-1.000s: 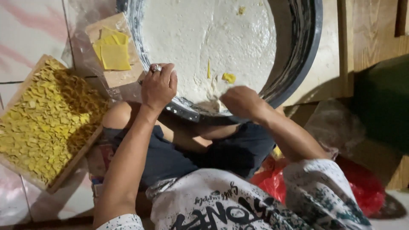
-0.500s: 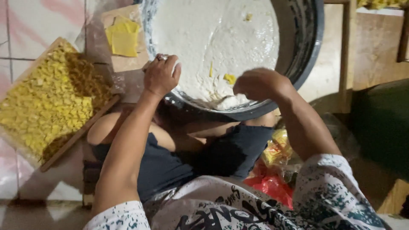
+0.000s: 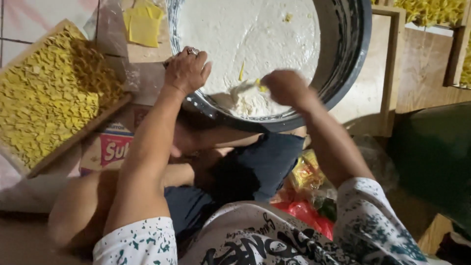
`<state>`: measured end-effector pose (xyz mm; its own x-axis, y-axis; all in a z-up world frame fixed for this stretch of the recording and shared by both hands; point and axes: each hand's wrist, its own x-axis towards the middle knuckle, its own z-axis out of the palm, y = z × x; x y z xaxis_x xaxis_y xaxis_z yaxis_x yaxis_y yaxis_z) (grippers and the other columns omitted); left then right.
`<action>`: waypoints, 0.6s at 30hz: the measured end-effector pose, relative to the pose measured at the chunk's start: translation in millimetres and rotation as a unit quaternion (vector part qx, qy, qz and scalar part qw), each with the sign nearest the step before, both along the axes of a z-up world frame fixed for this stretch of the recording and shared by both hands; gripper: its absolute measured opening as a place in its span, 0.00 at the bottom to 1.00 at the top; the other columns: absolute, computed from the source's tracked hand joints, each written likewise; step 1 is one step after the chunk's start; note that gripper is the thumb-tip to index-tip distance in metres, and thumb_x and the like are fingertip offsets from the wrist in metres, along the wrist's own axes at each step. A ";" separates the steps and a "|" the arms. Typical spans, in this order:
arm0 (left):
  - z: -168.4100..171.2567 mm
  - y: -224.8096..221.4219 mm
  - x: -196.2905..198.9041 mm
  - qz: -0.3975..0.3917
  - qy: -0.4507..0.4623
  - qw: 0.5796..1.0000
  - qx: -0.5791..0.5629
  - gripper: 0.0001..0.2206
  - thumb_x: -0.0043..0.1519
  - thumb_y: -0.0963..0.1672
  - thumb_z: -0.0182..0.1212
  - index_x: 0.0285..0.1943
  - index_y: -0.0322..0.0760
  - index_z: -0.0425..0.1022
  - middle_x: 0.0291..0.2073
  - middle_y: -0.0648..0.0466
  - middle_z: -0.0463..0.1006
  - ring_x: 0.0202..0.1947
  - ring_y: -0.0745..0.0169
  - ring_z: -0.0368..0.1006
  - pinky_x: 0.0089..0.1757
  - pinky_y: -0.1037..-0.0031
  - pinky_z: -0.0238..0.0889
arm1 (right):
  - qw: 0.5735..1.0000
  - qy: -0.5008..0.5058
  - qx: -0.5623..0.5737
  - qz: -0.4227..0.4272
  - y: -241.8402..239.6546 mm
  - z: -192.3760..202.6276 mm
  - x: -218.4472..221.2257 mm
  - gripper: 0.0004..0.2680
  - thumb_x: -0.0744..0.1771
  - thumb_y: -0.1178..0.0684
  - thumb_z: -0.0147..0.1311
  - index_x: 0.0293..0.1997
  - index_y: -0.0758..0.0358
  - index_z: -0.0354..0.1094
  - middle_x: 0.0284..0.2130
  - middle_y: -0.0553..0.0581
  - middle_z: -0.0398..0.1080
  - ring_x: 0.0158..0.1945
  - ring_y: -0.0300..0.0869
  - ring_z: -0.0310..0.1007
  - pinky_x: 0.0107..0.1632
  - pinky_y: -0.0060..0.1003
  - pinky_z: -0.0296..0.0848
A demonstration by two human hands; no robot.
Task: The person prepares dumplings by placing a small amount of white filling from a large bowl onto square yellow wrappers using a fork and then folding the wrappers by hand.
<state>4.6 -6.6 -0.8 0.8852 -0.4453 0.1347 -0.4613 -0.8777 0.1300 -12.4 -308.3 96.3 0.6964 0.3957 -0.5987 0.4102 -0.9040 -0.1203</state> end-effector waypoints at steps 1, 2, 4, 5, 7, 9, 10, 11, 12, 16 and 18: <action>5.8 -3.3 -2.3 0.002 -0.004 1.000 0.002 0.13 0.72 0.50 0.51 0.50 0.38 0.72 0.29 0.44 0.77 0.37 0.42 0.73 0.28 0.50 0.69 | 1.000 -0.004 0.002 0.002 -0.4 -8.9 -12.8 0.14 0.69 0.63 0.47 0.58 0.54 0.74 0.43 0.60 0.79 0.44 0.54 0.81 0.43 0.50 0.80; 12.3 -5.8 -4.2 0.004 0.069 0.997 -0.019 0.12 0.71 0.48 0.48 0.49 0.37 0.72 0.34 0.37 0.75 0.33 0.33 0.73 0.26 0.46 0.70 | 0.997 0.027 0.029 0.062 -0.1 -17.0 -25.1 0.13 0.66 0.65 0.50 0.53 0.58 0.74 0.41 0.59 0.78 0.45 0.53 0.80 0.42 0.49 0.79; 20.2 -6.0 4.0 0.017 0.137 0.990 -0.039 0.11 0.71 0.46 0.45 0.47 0.36 0.72 0.40 0.31 0.72 0.29 0.24 0.73 0.25 0.42 0.71 | 0.988 0.053 0.056 0.133 -11.8 -19.9 -18.0 0.12 0.63 0.67 0.53 0.48 0.62 0.75 0.40 0.59 0.78 0.46 0.52 0.78 0.41 0.48 0.78; 18.6 -5.7 2.9 -0.038 0.141 0.989 0.005 0.10 0.67 0.42 0.45 0.50 0.33 0.71 0.43 0.31 0.73 0.37 0.25 0.73 0.32 0.42 0.71 | 0.986 0.090 0.044 0.134 -25.6 -16.4 -9.7 0.13 0.66 0.62 0.50 0.54 0.52 0.74 0.47 0.49 0.76 0.50 0.43 0.76 0.51 0.42 0.74; 55.3 -8.6 3.8 -0.093 0.137 0.985 0.054 0.12 0.64 0.39 0.45 0.53 0.29 0.70 0.46 0.31 0.74 0.44 0.25 0.72 0.40 0.42 0.70 | 0.983 0.117 0.035 0.136 -25.1 14.8 0.7 0.14 0.69 0.56 0.48 0.59 0.43 0.73 0.54 0.40 0.75 0.53 0.34 0.73 0.61 0.36 0.69; 128.8 -19.0 1.1 -0.005 0.439 0.898 0.023 0.30 0.64 0.55 0.27 0.61 0.33 0.67 0.65 0.40 0.66 0.66 0.42 0.60 0.56 0.49 0.64 | 0.997 0.068 0.041 0.000 -0.3 71.8 0.4 0.15 0.71 0.58 0.42 0.60 0.45 0.74 0.52 0.53 0.78 0.49 0.50 0.80 0.45 0.49 0.76; 159.7 -16.5 7.7 -0.003 0.438 0.899 0.022 0.30 0.64 0.55 0.27 0.61 0.33 0.67 0.65 0.40 0.66 0.66 0.42 0.60 0.56 0.49 0.64 | 0.997 0.066 0.040 0.002 7.5 45.4 3.7 0.15 0.71 0.58 0.42 0.60 0.45 0.74 0.52 0.53 0.78 0.49 0.50 0.80 0.45 0.49 0.76; 187.5 -13.9 8.7 0.068 0.420 0.905 -0.013 0.21 0.66 0.53 0.31 0.47 0.36 0.66 0.44 0.47 0.66 0.49 0.51 0.64 0.46 0.58 0.64 | 0.996 0.068 0.052 -0.020 15.6 15.3 0.0 0.16 0.70 0.62 0.43 0.61 0.50 0.73 0.51 0.56 0.77 0.43 0.45 0.80 0.39 0.39 0.78; 214.9 -11.5 10.3 0.139 0.399 0.905 -0.047 0.19 0.68 0.51 0.34 0.32 0.40 0.65 0.24 0.54 0.65 0.31 0.60 0.67 0.36 0.67 0.64 | 0.995 0.071 0.063 -0.042 23.5 -15.1 -4.1 0.16 0.69 0.67 0.45 0.61 0.55 0.72 0.51 0.58 0.77 0.38 0.40 0.79 0.34 0.29 0.79; 158.8 65.2 29.1 0.001 0.067 0.992 0.107 0.21 0.54 0.27 0.56 0.55 0.31 0.70 0.28 0.43 0.74 0.28 0.42 0.75 0.22 0.60 0.66 | 0.973 0.034 0.118 0.197 -12.6 -33.1 -15.3 0.15 0.60 0.67 0.46 0.47 0.60 0.74 0.40 0.59 0.78 0.48 0.52 0.78 0.48 0.46 0.77; 138.6 83.4 24.1 0.071 0.029 0.997 -0.013 0.16 0.67 0.33 0.53 0.63 0.26 0.65 0.23 0.41 0.68 0.22 0.40 0.68 0.22 0.54 0.55 | 0.990 0.139 0.021 0.029 -14.0 47.3 -13.2 0.18 0.70 0.64 0.44 0.62 0.43 0.73 0.49 0.49 0.80 0.42 0.41 0.80 0.37 0.41 0.72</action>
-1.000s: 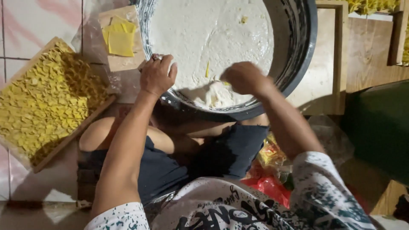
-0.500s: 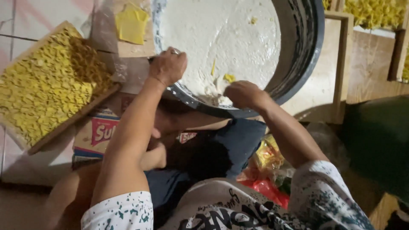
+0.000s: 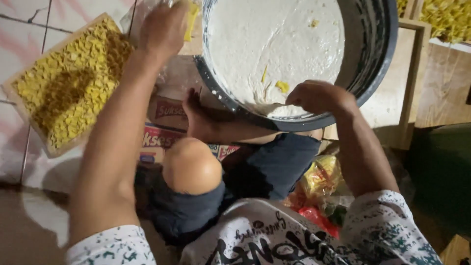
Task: The person prepares dumplings by placing a small amount of white filling from a large bowl onto square yellow wrappers using a fork and then folding the wrappers by hand.
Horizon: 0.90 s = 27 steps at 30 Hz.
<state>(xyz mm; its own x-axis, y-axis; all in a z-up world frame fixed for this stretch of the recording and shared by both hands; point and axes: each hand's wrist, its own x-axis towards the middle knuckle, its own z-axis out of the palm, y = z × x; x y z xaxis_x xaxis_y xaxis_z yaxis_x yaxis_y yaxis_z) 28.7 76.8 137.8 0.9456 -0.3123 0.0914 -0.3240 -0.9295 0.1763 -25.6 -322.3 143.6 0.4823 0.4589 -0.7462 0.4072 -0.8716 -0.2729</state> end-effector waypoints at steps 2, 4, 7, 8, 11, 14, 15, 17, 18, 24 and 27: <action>-48.2 10.5 3.4 0.010 0.014 1.000 -0.003 0.11 0.67 0.36 0.59 0.58 0.28 0.68 0.28 0.43 0.72 0.27 0.45 0.70 0.27 0.59 0.64 | 0.997 -0.058 0.011 -0.042 3.9 9.0 7.8 0.16 0.71 0.61 0.43 0.62 0.47 0.73 0.51 0.53 0.78 0.46 0.47 0.80 0.42 0.46 0.74; -76.2 11.6 -5.7 0.026 0.046 0.999 -0.009 0.08 0.68 0.39 0.65 0.52 0.30 0.71 0.32 0.46 0.76 0.32 0.50 0.73 0.33 0.65 0.73 | 0.992 -0.098 0.020 -0.075 5.4 -47.6 6.5 0.15 0.71 0.58 0.41 0.63 0.50 0.72 0.54 0.58 0.75 0.50 0.54 0.79 0.48 0.51 0.76; -72.4 15.3 -6.2 0.073 0.075 0.994 0.012 0.14 0.68 0.41 0.62 0.60 0.27 0.71 0.47 0.34 0.77 0.49 0.35 0.69 0.40 0.53 0.70 | 0.990 -0.120 0.031 0.063 6.9 -113.9 1.5 0.23 0.66 0.66 0.42 0.69 0.52 0.65 0.56 0.61 0.73 0.51 0.54 0.77 0.44 0.49 0.82; -76.6 19.4 -5.8 0.053 0.075 0.995 0.032 0.14 0.68 0.39 0.63 0.59 0.25 0.70 0.44 0.34 0.77 0.45 0.37 0.72 0.37 0.58 0.74 | 0.994 -0.081 0.052 0.041 14.2 -74.8 -9.4 0.17 0.67 0.65 0.44 0.61 0.52 0.71 0.49 0.57 0.77 0.46 0.48 0.79 0.43 0.46 0.79; -98.3 24.6 1.0 0.032 0.047 0.998 0.035 0.12 0.65 0.37 0.65 0.54 0.24 0.70 0.40 0.36 0.77 0.39 0.39 0.74 0.34 0.61 0.75 | 0.997 -0.035 0.049 0.055 -11.4 -63.9 8.3 0.17 0.68 0.63 0.45 0.59 0.46 0.74 0.48 0.45 0.79 0.46 0.37 0.80 0.47 0.39 0.76; -106.5 26.2 8.2 0.014 -0.012 1.000 0.025 0.09 0.65 0.37 0.65 0.50 0.25 0.73 0.37 0.39 0.78 0.34 0.43 0.75 0.30 0.61 0.73 | 0.997 -0.071 0.038 -0.016 3.3 -38.4 20.8 0.16 0.71 0.58 0.43 0.63 0.43 0.72 0.51 0.46 0.79 0.45 0.41 0.80 0.44 0.40 0.76; -111.5 25.6 1.5 0.009 -0.030 0.999 0.027 0.07 0.66 0.37 0.64 0.50 0.25 0.73 0.35 0.40 0.79 0.30 0.46 0.75 0.27 0.63 0.73 | 0.988 -0.103 0.046 -0.109 17.5 -20.3 15.6 0.13 0.73 0.54 0.42 0.62 0.46 0.73 0.49 0.54 0.79 0.41 0.49 0.81 0.37 0.44 0.77; -125.2 32.0 5.8 -0.007 -0.061 0.997 0.040 0.06 0.65 0.36 0.64 0.49 0.27 0.73 0.32 0.42 0.78 0.28 0.46 0.75 0.26 0.64 0.72 | 0.992 -0.118 0.041 -0.002 22.3 -88.0 3.6 0.17 0.70 0.61 0.41 0.65 0.51 0.69 0.53 0.57 0.76 0.46 0.49 0.80 0.39 0.44 0.81; -132.6 36.5 6.4 -0.019 -0.094 0.994 0.055 0.06 0.65 0.35 0.64 0.47 0.29 0.72 0.28 0.45 0.77 0.26 0.46 0.74 0.25 0.64 0.71 | 0.984 -0.133 0.038 0.108 26.0 -122.0 -4.6 0.22 0.66 0.67 0.40 0.68 0.55 0.64 0.57 0.60 0.73 0.52 0.49 0.79 0.41 0.43 0.86; -47.9 3.5 -8.2 0.219 0.211 0.922 -0.239 0.13 0.69 0.48 0.36 0.31 0.44 0.47 0.25 0.52 0.54 0.29 0.58 0.49 0.32 0.57 0.37 | 0.998 0.018 -0.049 -0.046 21.8 29.2 -9.7 0.16 0.71 0.63 0.43 0.64 0.48 0.68 0.54 0.51 0.77 0.49 0.44 0.81 0.48 0.41 0.82; -73.9 21.0 -9.1 0.094 0.084 0.988 -0.095 0.15 0.80 0.41 0.41 0.37 0.36 0.65 0.21 0.60 0.60 0.19 0.66 0.53 0.19 0.72 0.44 | 0.995 -0.089 -0.011 -0.053 40.6 13.2 -1.4 0.16 0.73 0.61 0.41 0.69 0.50 0.65 0.33 0.53 0.79 0.24 0.38 0.72 0.24 0.29 0.66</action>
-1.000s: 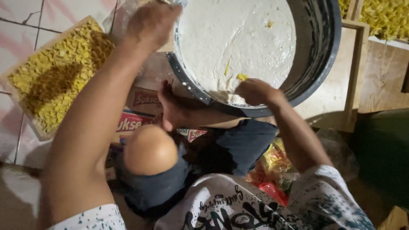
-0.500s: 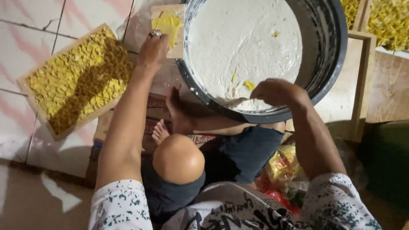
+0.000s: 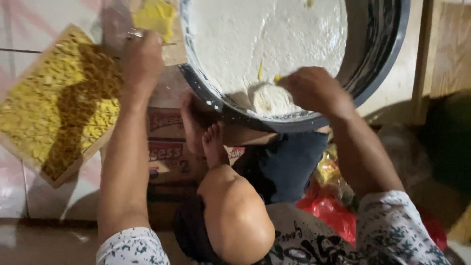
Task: The person prepares dumplings by placing a small amount of white filling from a large bowl onto square yellow wrappers using a fork and then folding the wrappers by hand.
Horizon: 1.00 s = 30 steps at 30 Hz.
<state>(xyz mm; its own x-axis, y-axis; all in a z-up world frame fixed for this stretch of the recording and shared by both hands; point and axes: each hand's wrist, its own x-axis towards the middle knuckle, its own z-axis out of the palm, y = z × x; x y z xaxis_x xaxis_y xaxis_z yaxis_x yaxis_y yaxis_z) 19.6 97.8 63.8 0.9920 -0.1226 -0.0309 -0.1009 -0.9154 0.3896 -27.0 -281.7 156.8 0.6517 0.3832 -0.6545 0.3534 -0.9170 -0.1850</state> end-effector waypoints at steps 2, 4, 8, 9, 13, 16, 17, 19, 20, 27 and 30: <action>6.9 3.4 -8.1 0.001 0.000 0.999 -0.038 0.16 0.80 0.43 0.41 0.35 0.39 0.59 0.21 0.58 0.56 0.20 0.64 0.49 0.24 0.68 0.41 | 0.998 -0.019 0.021 0.059 -7.4 -81.1 -20.8 0.20 0.67 0.64 0.42 0.65 0.51 0.69 0.30 0.56 0.79 0.25 0.45 0.76 0.23 0.38 0.70; 2.9 14.9 -3.2 0.003 -0.012 0.997 -0.074 0.17 0.80 0.44 0.41 0.33 0.42 0.53 0.21 0.55 0.51 0.21 0.62 0.46 0.29 0.65 0.38 | 0.991 -0.050 0.044 0.120 -20.2 -96.0 -24.7 0.23 0.61 0.66 0.43 0.61 0.53 0.73 0.26 0.59 0.79 0.27 0.51 0.81 0.23 0.47 0.74; -16.5 31.7 -7.7 0.096 -0.113 0.945 -0.291 0.05 0.69 0.41 0.59 0.51 0.39 0.78 0.40 0.49 0.79 0.40 0.53 0.75 0.41 0.67 0.69 | 0.995 0.080 -0.057 -0.013 -35.0 -8.7 -8.5 0.14 0.66 0.60 0.47 0.54 0.46 0.70 0.43 0.56 0.77 0.43 0.50 0.84 0.42 0.45 0.83; -14.4 30.1 -9.6 0.189 -0.070 0.873 -0.443 0.08 0.67 0.39 0.61 0.53 0.41 0.75 0.44 0.55 0.78 0.40 0.68 0.71 0.39 0.77 0.67 | 0.985 0.126 -0.089 -0.074 -34.3 14.8 -0.8 0.23 0.68 0.68 0.43 0.70 0.46 0.62 0.55 0.57 0.74 0.45 0.48 0.84 0.41 0.42 0.88; 6.4 21.3 -7.7 0.178 -0.010 0.733 -0.657 0.09 0.68 0.45 0.59 0.51 0.38 0.70 0.46 0.50 0.74 0.49 0.53 0.72 0.48 0.60 0.70 | 0.974 0.114 -0.151 -0.123 -22.7 -22.4 -23.6 0.20 0.72 0.61 0.35 0.71 0.43 0.60 0.45 0.61 0.77 0.30 0.41 0.80 0.21 0.29 0.79; 0.4 10.6 -10.7 0.290 0.127 0.624 -0.715 0.23 0.60 0.52 0.57 0.62 0.43 0.75 0.61 0.47 0.77 0.61 0.42 0.74 0.42 0.55 0.70 | 0.976 0.172 -0.059 -0.122 -9.8 -15.9 -36.1 0.12 0.66 0.65 0.44 0.51 0.59 0.70 0.36 0.62 0.78 0.40 0.55 0.80 0.37 0.48 0.76; 0.1 5.0 -13.0 0.273 0.094 0.672 -0.682 0.09 0.64 0.48 0.57 0.48 0.43 0.67 0.45 0.47 0.74 0.45 0.49 0.72 0.38 0.60 0.72 | 0.964 0.192 -0.055 -0.176 -12.9 -9.7 -34.2 0.15 0.68 0.62 0.43 0.60 0.51 0.67 0.47 0.58 0.74 0.48 0.50 0.79 0.47 0.46 0.78; -0.9 -2.4 -13.8 0.261 0.055 0.715 -0.647 0.11 0.68 0.43 0.57 0.35 0.43 0.59 0.30 0.46 0.71 0.29 0.56 0.71 0.34 0.65 0.74 | 0.951 0.210 -0.053 -0.222 -20.2 -4.0 -29.2 0.18 0.71 0.59 0.41 0.69 0.43 0.64 0.59 0.54 0.71 0.55 0.46 0.78 0.58 0.44 0.80; 0.0 -2.8 -11.5 0.190 0.019 0.747 -0.637 0.07 0.69 0.41 0.59 0.48 0.38 0.63 0.43 0.47 0.73 0.43 0.55 0.71 0.44 0.65 0.74 | 0.980 0.110 -0.002 -0.164 -23.3 -5.2 -27.3 0.16 0.71 0.61 0.41 0.66 0.50 0.67 0.51 0.56 0.75 0.43 0.47 0.81 0.43 0.42 0.82; -1.2 2.3 -5.5 0.102 -0.166 0.954 -0.228 0.09 0.69 0.36 0.63 0.56 0.25 0.71 0.43 0.41 0.81 0.39 0.51 0.78 0.36 0.66 0.72 | 0.993 0.119 -0.011 -0.005 -2.4 -40.6 -39.5 0.12 0.67 0.70 0.40 0.50 0.60 0.64 0.20 0.49 0.63 0.23 0.41 0.67 0.25 0.40 0.65; 11.5 -8.3 -12.4 0.096 -0.155 0.969 -0.164 0.23 0.72 0.35 0.62 0.72 0.34 0.56 0.61 0.33 0.72 0.55 0.35 0.75 0.47 0.54 0.72 | 0.979 0.159 -0.107 0.070 -29.2 -5.1 -17.8 0.18 0.71 0.61 0.39 0.72 0.51 0.55 0.54 0.62 0.73 0.50 0.48 0.80 0.50 0.38 0.85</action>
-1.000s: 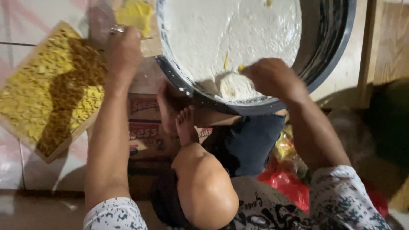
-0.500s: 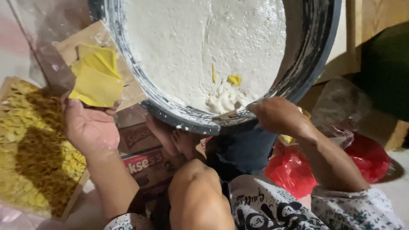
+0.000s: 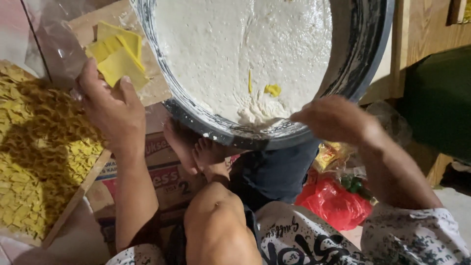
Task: The person prepares dumplings by placing a small amount of white filling from a large bowl onto square yellow wrappers using a fork and then folding the wrappers by hand.
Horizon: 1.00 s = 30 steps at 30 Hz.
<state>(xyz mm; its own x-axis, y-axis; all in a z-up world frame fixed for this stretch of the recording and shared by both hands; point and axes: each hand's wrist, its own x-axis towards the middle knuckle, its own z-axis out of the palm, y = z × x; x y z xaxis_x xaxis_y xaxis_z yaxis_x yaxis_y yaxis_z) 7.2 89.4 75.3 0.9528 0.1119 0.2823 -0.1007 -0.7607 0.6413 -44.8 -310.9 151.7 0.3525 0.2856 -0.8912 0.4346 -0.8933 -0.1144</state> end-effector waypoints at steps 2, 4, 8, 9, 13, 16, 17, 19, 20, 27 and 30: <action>-22.0 4.1 2.4 0.006 -0.044 0.998 0.045 0.24 0.70 0.36 0.67 0.71 0.34 0.60 0.62 0.37 0.68 0.57 0.38 0.73 0.47 0.56 0.73 | 0.998 -0.039 -0.016 -0.055 15.3 11.9 17.4 0.17 0.73 0.59 0.39 0.72 0.48 0.58 0.42 0.56 0.73 0.37 0.42 0.75 0.38 0.33 0.78; -46.8 11.7 0.1 0.009 -0.083 0.992 0.093 0.25 0.68 0.36 0.72 0.70 0.33 0.64 0.63 0.40 0.64 0.59 0.41 0.70 0.47 0.58 0.75 | 0.990 -0.073 -0.027 -0.113 22.8 4.9 15.5 0.16 0.74 0.57 0.39 0.71 0.44 0.61 0.31 0.50 0.74 0.23 0.36 0.70 0.25 0.27 0.70; -70.7 23.9 -2.2 -0.052 -0.053 0.985 0.158 0.14 0.65 0.45 0.71 0.59 0.41 0.79 0.51 0.47 0.76 0.43 0.41 0.78 0.43 0.56 0.69 | 0.994 -0.091 0.040 -0.036 12.7 -41.2 -22.8 0.09 0.67 0.58 0.45 0.47 0.48 0.69 0.28 0.54 0.75 0.32 0.46 0.78 0.35 0.40 0.75; -67.8 27.1 -3.4 -0.069 -0.038 0.987 0.142 0.12 0.66 0.43 0.70 0.57 0.42 0.79 0.50 0.48 0.76 0.42 0.41 0.78 0.44 0.57 0.69 | 0.993 -0.100 0.068 0.003 8.9 -52.1 -30.5 0.07 0.64 0.58 0.48 0.37 0.50 0.73 0.27 0.55 0.76 0.36 0.50 0.81 0.39 0.45 0.77; -51.4 23.9 2.1 -0.077 -0.030 0.989 0.119 0.07 0.68 0.43 0.70 0.53 0.43 0.80 0.43 0.51 0.78 0.38 0.42 0.79 0.40 0.58 0.70 | 0.998 -0.019 -0.037 -0.038 6.2 13.4 15.7 0.13 0.67 0.59 0.42 0.47 0.43 0.73 0.34 0.51 0.78 0.42 0.42 0.82 0.47 0.40 0.78; -47.0 28.0 0.2 -0.085 -0.019 0.987 0.136 0.04 0.73 0.43 0.63 0.52 0.45 0.82 0.42 0.52 0.79 0.37 0.45 0.79 0.40 0.61 0.70 | 0.983 -0.160 0.033 -0.088 23.0 -21.2 7.3 0.14 0.69 0.57 0.43 0.56 0.42 0.73 0.27 0.49 0.74 0.29 0.41 0.75 0.34 0.37 0.74; -44.9 27.8 0.4 -0.087 -0.024 0.988 0.127 0.05 0.73 0.42 0.62 0.53 0.43 0.83 0.42 0.50 0.80 0.37 0.43 0.79 0.39 0.60 0.70 | 0.974 -0.185 0.070 -0.107 30.0 -47.3 -9.5 0.09 0.68 0.55 0.46 0.47 0.51 0.74 0.25 0.57 0.74 0.29 0.49 0.77 0.33 0.45 0.74; -43.7 28.0 1.6 -0.087 -0.030 0.989 0.119 0.06 0.74 0.42 0.60 0.53 0.41 0.84 0.42 0.48 0.81 0.37 0.40 0.79 0.39 0.59 0.70 | 0.964 -0.210 0.108 -0.125 25.9 -58.9 -29.3 0.07 0.66 0.54 0.49 0.37 0.61 0.75 0.24 0.64 0.74 0.29 0.56 0.79 0.32 0.53 0.75; -43.2 28.4 0.9 -0.074 -0.014 0.992 0.097 0.07 0.74 0.42 0.60 0.53 0.40 0.84 0.39 0.46 0.81 0.37 0.39 0.79 0.40 0.58 0.70 | 0.972 -0.172 0.130 -0.091 13.3 -44.8 -29.6 0.07 0.65 0.54 0.50 0.40 0.59 0.75 0.27 0.63 0.76 0.33 0.57 0.79 0.37 0.53 0.76; -23.0 2.9 4.5 0.012 0.018 0.953 -0.303 0.09 0.70 0.44 0.57 0.50 0.33 0.78 0.34 0.47 0.76 0.39 0.62 0.73 0.47 0.70 0.68 | 0.972 -0.186 0.071 -0.123 33.7 -27.5 13.7 0.11 0.68 0.57 0.46 0.51 0.49 0.74 0.26 0.59 0.74 0.30 0.55 0.80 0.35 0.51 0.77; 3.9 -26.3 -1.5 0.120 0.035 0.785 -0.606 0.08 0.64 0.43 0.59 0.49 0.38 0.78 0.40 0.50 0.81 0.43 0.60 0.80 0.52 0.67 0.75 | 0.988 -0.119 0.081 -0.055 27.4 -75.9 -23.9 0.11 0.66 0.57 0.48 0.49 0.48 0.75 0.30 0.59 0.78 0.37 0.54 0.82 0.39 0.51 0.78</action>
